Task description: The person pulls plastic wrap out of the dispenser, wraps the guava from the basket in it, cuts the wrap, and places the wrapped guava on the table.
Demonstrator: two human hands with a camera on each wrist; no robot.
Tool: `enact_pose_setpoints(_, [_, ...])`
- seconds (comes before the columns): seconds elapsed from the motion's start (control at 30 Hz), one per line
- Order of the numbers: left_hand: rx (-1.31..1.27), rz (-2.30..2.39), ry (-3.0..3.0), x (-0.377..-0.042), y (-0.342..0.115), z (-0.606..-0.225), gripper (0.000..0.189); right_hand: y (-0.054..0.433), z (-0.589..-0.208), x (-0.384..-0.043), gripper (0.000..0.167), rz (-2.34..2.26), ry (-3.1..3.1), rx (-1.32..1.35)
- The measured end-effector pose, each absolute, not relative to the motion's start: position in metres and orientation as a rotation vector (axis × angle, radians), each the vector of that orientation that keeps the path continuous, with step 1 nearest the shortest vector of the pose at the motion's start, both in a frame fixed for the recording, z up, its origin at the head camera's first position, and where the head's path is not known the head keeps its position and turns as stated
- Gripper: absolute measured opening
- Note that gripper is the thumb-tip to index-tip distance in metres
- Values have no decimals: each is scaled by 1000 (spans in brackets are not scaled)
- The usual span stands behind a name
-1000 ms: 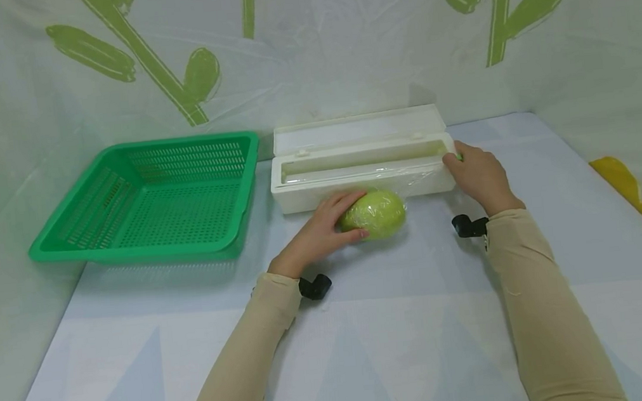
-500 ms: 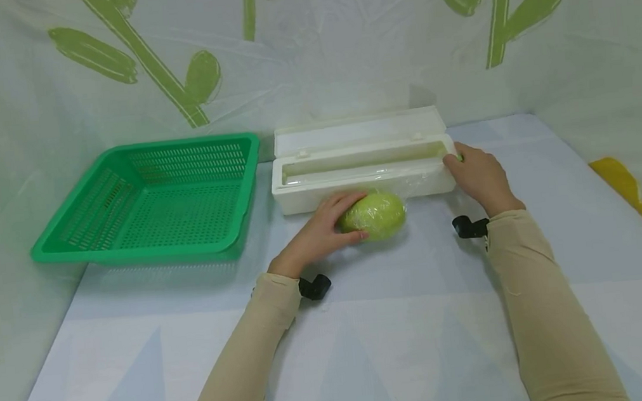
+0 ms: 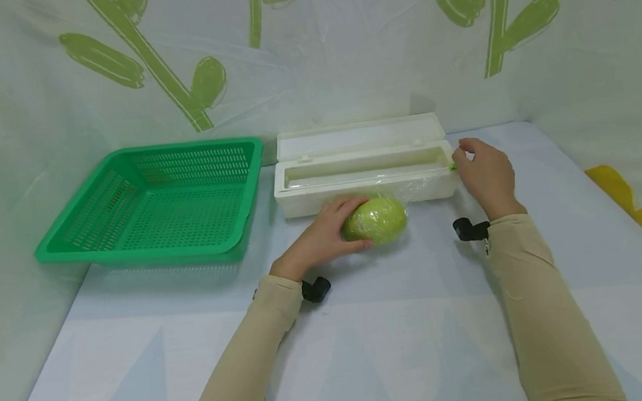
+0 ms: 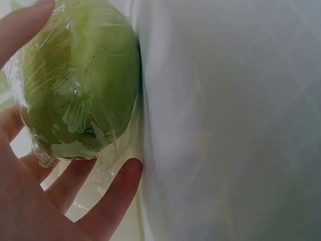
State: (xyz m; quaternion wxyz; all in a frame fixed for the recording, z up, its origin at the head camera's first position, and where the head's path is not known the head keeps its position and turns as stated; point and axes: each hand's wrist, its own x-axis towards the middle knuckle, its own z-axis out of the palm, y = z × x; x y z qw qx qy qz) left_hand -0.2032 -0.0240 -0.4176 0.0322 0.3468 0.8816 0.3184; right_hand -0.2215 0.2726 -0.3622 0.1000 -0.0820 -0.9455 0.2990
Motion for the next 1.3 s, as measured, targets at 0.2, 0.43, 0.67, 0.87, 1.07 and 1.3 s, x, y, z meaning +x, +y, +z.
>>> enact_pose_setpoints(0.2, [1051,878,2796,-198,-19,-412,75,272,-355,-219,47,1024,-2573,-271])
enact_pose_setpoints(0.43, [1042,729,2853,-191,-17,-408,73,274,-354,-217,50,1101,-2573,-318])
enact_pose_setpoints(0.67, [1016,808,2822,-193,-20,-408,74,270,-351,-214,45,1162,-2574,-178])
enact_pose_setpoints(0.87, [1023,846,2794,-195,-19,-411,73,264,-350,-207,42,1306,-2601,22])
enact_pose_setpoints(1.07, [1009,847,2799,-195,-18,-411,74,258,-364,-200,43,1498,-2608,168])
enact_pose_setpoints(1.3, [994,857,2780,-195,-20,-410,75,248,-387,-192,42,2107,-2247,241])
